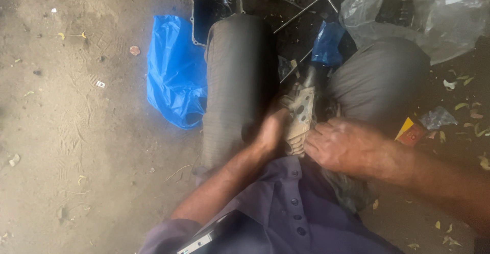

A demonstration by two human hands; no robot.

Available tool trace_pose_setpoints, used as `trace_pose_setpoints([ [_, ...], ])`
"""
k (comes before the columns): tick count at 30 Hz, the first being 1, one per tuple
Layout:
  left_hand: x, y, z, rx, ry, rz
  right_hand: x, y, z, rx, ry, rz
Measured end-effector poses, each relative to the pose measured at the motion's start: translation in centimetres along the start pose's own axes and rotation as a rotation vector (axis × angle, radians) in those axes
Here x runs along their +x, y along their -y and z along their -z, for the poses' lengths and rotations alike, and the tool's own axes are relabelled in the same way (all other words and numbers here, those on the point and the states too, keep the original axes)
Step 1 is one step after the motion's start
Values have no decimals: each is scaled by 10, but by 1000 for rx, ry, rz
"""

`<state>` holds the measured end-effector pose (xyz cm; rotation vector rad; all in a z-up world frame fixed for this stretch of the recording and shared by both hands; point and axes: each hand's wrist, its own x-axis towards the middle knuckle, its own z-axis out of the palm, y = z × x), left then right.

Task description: The person sits on the ground and cleans a motorcycle engine cylinder head using a green cloth. They wipe the exterior and interior surfaces repeatedly, turning the part over to access different areas.

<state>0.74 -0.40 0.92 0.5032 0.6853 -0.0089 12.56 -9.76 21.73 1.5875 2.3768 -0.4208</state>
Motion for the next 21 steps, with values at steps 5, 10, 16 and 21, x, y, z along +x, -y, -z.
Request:
trace_pose_setpoints([
  [5,-15,-24,-18,43,-18,12,-19,-9,-11,386,-230,-75],
  [10,-22,-35,-24,39,-107,75,-45,-2,-21,782,-498,-464],
  [16,-22,-31,-20,25,-63,70,-42,19,-42,572,-667,-444],
  [21,-24,-31,-20,-67,-38,61,-38,25,-51,398,-562,-383],
])
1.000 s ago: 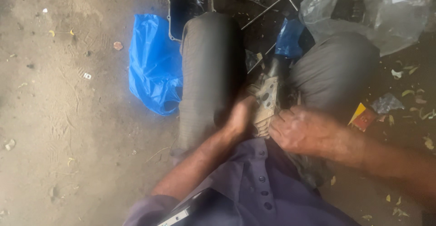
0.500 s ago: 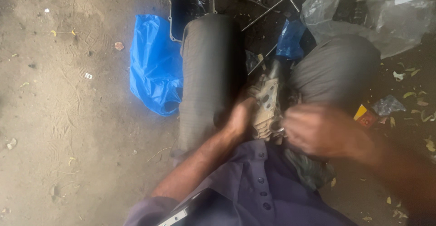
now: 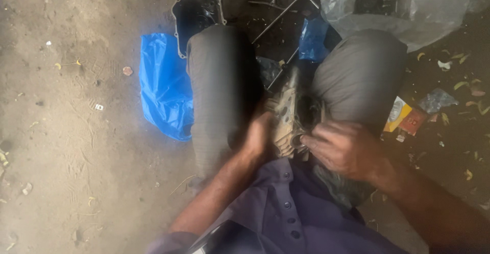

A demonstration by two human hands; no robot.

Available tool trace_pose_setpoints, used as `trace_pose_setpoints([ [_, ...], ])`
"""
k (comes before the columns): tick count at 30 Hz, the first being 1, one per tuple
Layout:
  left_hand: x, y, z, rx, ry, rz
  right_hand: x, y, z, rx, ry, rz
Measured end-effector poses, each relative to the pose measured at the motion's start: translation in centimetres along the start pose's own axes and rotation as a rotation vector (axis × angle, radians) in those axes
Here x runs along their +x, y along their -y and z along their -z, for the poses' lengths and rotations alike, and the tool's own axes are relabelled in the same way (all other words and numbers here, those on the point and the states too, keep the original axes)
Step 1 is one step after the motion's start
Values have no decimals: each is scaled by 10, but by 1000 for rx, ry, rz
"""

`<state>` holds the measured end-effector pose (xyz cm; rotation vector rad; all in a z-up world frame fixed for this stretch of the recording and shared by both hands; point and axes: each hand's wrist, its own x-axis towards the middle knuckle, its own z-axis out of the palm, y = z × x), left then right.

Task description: The person sits on the ground and cleans a motorcycle engine cylinder head using a green cloth. They wipe the exterior and interior surfaces repeatedly, turning the part over to access different areas.

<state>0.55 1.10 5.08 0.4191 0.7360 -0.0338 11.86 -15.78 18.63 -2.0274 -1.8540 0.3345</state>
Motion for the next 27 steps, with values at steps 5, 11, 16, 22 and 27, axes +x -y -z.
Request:
trace_pose_setpoints([
  [5,-3,1,2,63,7,-66,10,1,-3,-90,69,117],
  [11,5,5,9,104,-38,-45,14,2,0,-155,115,144],
  [16,3,0,2,117,-79,22,13,-7,-7,-180,175,241],
  [22,-5,-9,-4,249,-107,49,14,-9,-8,-132,221,235],
  [27,4,2,7,172,-68,25,30,3,5,-194,422,148],
])
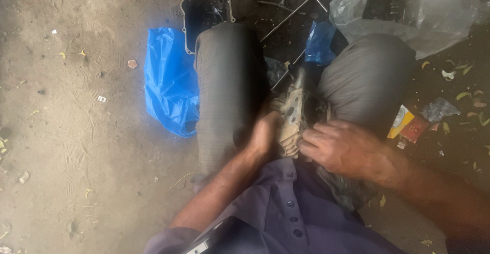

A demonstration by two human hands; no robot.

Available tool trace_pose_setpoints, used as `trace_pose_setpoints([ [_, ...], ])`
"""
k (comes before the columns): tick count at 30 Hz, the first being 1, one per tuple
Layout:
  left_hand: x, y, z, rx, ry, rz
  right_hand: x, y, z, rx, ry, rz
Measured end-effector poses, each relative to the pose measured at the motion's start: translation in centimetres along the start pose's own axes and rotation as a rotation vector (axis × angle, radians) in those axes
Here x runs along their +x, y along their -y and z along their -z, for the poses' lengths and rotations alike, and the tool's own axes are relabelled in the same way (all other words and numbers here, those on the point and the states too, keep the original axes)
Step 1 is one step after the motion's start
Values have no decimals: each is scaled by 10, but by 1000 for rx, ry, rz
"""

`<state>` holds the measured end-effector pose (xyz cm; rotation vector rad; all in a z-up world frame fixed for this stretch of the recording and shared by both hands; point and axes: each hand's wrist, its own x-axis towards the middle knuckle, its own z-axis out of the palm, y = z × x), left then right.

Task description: The person sits on the ground and cleans a motorcycle engine cylinder head using a green cloth. They wipe the exterior and interior surfaces repeatedly, turning the part over to access different areas.

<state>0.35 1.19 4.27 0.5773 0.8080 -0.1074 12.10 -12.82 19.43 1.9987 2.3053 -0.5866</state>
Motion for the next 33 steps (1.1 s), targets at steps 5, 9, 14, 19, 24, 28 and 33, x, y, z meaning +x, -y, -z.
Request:
trace_pose_setpoints([
  [5,16,15,10,30,-5,-32,15,7,25,-1,434,-89],
  [9,16,17,10,-35,12,-65,26,9,36,-110,461,3],
  [14,19,21,12,-42,49,-146,26,4,29,-101,492,23],
  [19,25,21,14,-59,83,-53,8,-3,1,6,162,22],
  [24,6,6,3,-50,50,-39,-12,0,-14,352,-447,-129],
  [28,-1,-1,-5,-91,9,-14,-25,17,-12,332,-548,-279],
  [33,2,2,-3,22,12,-10,-23,32,-13,123,-492,-313],
])
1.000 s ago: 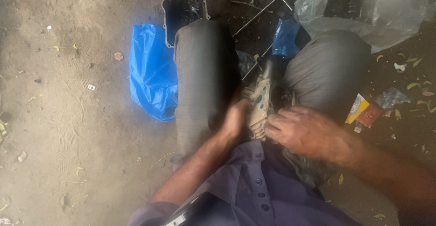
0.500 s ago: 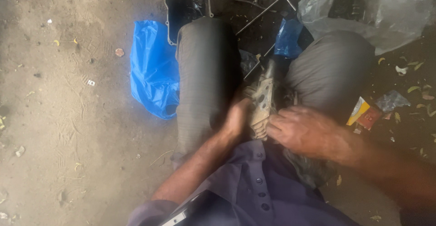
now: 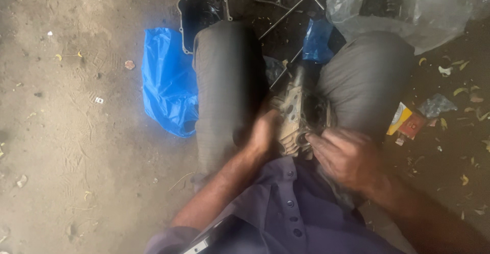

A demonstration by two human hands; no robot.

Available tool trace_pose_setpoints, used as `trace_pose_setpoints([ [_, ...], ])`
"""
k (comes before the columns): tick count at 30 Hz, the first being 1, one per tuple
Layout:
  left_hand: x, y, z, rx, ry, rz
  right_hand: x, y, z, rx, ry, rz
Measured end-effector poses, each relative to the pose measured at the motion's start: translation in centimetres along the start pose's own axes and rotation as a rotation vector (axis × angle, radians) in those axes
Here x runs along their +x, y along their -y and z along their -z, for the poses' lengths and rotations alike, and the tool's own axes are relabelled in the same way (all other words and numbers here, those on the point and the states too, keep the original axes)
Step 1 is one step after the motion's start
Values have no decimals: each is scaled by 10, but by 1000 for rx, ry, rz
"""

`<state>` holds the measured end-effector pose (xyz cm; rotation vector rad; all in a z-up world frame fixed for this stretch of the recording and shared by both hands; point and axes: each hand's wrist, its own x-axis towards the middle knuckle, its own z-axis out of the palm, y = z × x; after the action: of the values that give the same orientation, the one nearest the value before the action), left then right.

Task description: The person sits on the ground and cleans a motorcycle engine cylinder head using a green cloth. They wipe the exterior and interior surfaces repeatedly, turning the part over to access different areas.

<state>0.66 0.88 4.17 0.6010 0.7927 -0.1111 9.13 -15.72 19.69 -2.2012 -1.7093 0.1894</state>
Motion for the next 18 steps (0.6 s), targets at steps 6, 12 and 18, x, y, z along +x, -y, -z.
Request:
trace_pose_setpoints([
  [6,-7,0,1,-42,-4,-65,7,5,1,-139,46,118],
  [12,0,6,6,-67,3,49,14,7,3,2,29,-55],
  [18,-19,-3,5,-27,34,-98,4,25,-10,44,-182,-221],
])
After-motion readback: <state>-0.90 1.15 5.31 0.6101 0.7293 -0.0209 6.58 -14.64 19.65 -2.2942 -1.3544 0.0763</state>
